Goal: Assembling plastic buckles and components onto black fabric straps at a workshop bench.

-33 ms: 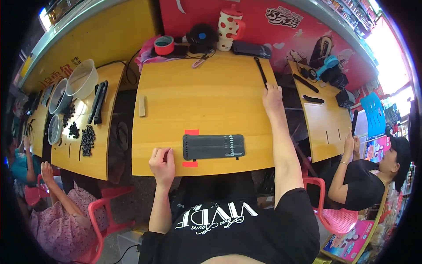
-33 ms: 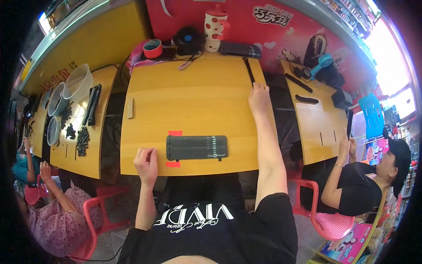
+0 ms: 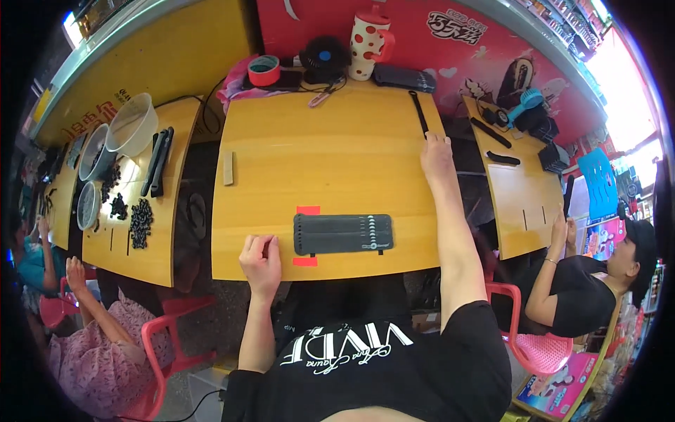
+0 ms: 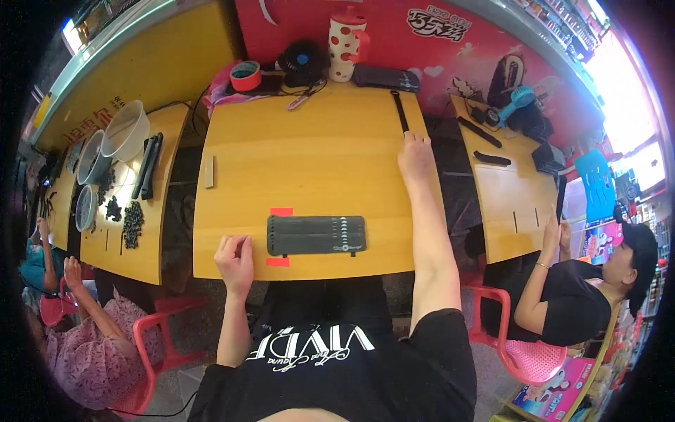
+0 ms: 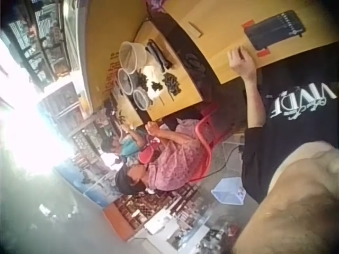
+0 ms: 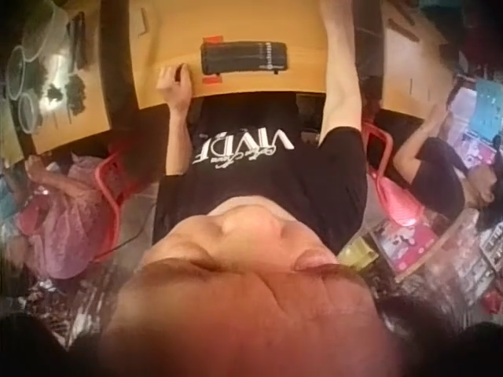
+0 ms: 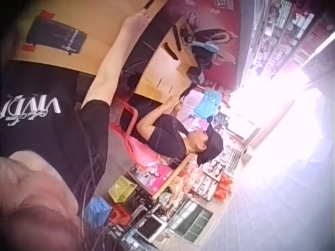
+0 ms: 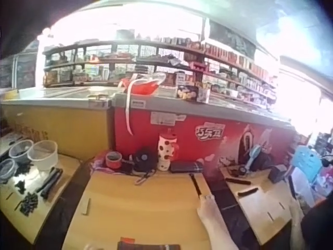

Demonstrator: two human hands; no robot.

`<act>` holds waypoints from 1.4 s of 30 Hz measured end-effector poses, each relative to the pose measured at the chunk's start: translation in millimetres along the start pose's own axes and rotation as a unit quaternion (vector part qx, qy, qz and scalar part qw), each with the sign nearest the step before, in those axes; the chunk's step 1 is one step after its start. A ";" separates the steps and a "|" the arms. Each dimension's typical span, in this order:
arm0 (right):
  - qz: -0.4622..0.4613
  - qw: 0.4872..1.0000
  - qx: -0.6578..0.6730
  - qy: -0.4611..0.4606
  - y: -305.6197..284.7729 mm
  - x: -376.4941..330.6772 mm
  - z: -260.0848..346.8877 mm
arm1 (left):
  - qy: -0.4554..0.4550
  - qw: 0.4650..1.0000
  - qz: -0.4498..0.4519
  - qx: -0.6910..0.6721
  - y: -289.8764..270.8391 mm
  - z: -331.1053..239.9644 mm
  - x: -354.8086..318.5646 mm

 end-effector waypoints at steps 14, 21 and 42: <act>-0.073 0.884 0.409 -0.213 -225.3 -159.4 142.3 | 0.294 0.955 0.005 0.047 -6.9 -91.1 -40.7; -0.003 0.839 0.468 -0.277 -268.7 -184.6 138.9 | 0.213 0.866 0.451 -0.023 50.9 -123.1 -61.6; 0.278 0.674 0.672 0.127 -157.6 -209.0 103.7 | -0.377 0.790 0.404 -0.265 22.5 -10.1 -49.4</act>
Point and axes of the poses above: each hand's wrist, its own x-axis towards the middle knuckle, its own y-axis out of the palm, z = x × y, the point moved 7 cm from there along x, towards the middle knuckle, and after that the axes turned 9 degrees about -x, right-handed, at the moved point
